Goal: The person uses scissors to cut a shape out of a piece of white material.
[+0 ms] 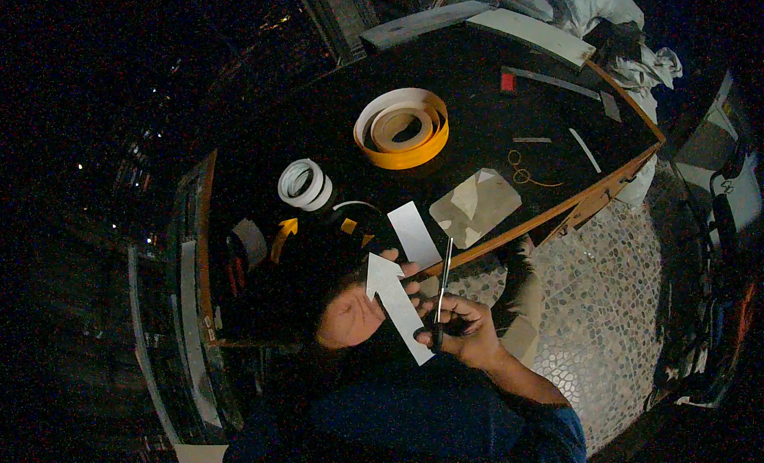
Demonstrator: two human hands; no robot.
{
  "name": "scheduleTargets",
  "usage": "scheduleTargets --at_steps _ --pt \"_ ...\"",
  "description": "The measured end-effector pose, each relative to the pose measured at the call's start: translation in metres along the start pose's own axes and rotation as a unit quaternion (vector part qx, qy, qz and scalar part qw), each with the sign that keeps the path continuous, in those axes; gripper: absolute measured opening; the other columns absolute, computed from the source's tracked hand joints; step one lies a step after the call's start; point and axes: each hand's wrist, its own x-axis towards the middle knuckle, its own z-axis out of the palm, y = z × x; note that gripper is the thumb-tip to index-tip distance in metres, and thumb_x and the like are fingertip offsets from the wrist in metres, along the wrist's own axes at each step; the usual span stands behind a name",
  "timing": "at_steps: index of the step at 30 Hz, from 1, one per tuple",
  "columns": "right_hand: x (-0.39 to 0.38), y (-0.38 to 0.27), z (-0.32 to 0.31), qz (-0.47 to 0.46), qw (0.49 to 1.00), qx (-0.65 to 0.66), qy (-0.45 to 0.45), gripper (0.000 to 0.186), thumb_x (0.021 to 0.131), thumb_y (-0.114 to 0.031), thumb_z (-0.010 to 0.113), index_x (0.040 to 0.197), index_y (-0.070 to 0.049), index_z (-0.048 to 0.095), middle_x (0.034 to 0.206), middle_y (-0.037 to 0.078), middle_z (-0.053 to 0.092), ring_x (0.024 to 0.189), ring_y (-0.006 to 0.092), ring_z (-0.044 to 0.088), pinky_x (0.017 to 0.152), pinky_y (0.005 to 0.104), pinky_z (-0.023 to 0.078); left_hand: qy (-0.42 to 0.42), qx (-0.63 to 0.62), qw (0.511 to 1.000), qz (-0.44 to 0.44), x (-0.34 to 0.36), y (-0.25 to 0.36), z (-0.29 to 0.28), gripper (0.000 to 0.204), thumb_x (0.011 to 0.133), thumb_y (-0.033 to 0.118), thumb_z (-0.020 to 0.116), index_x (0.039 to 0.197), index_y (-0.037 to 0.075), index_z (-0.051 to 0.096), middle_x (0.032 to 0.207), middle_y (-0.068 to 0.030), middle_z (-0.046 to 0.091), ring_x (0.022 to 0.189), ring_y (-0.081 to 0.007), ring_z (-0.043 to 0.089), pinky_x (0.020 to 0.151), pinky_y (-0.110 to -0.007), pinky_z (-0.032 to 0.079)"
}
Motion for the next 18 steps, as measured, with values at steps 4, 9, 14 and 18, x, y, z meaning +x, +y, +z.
scheduleTargets --at_steps 4,9,14,18 --pt "-0.002 0.013 -0.011 0.025 0.998 0.06 -0.02 0.044 0.083 -0.004 0.087 0.121 0.001 0.066 0.106 0.004 0.072 0.091 0.0112 0.067 0.084 0.0275 0.054 -0.01 -0.06 0.998 -0.032 0.005 0.001 -0.006 0.054 0.105 0.017 0.055 0.154 0.002 0.04 0.137 -0.0175 0.06 0.125 -0.0282 0.061 0.112 -0.048 0.046" --pt "0.0 0.02 -0.01 0.085 0.97 0.224 -0.036 0.043 0.086 -0.01 0.085 0.123 0.0 0.066 0.109 0.006 0.071 0.093 0.0149 0.069 0.083 0.0281 0.055 0.023 0.083 0.996 0.034 0.003 -0.011 -0.007 0.043 0.099 0.007 0.066 0.14 0.0 0.056 0.116 -0.0105 0.066 0.111 -0.0229 0.065 0.104 -0.044 0.052" --pt "0.003 0.012 -0.026 0.025 1.0 0.004 -0.015 0.046 0.091 -0.014 0.081 0.13 0.001 0.063 0.111 0.007 0.07 0.099 0.0143 0.067 0.087 0.0303 0.054 0.176 0.232 0.955 0.047 0.007 -0.007 0.013 0.021 0.098 0.014 0.071 0.113 -0.001 0.068 0.102 -0.0074 0.071 0.094 -0.0149 0.07 0.08 -0.031 0.06" --pt "-0.001 0.007 -0.036 0.008 0.999 -0.037 -0.018 0.048 0.091 -0.018 0.08 0.131 0.001 0.063 0.112 0.006 0.07 0.101 0.0128 0.065 0.089 0.0299 0.052 0.244 0.299 0.922 0.031 0.008 0.0 0.031 0.021 0.095 0.015 0.075 0.108 0.0 0.07 0.099 -0.0073 0.074 0.086 -0.0116 0.071 0.07 -0.027 0.06"
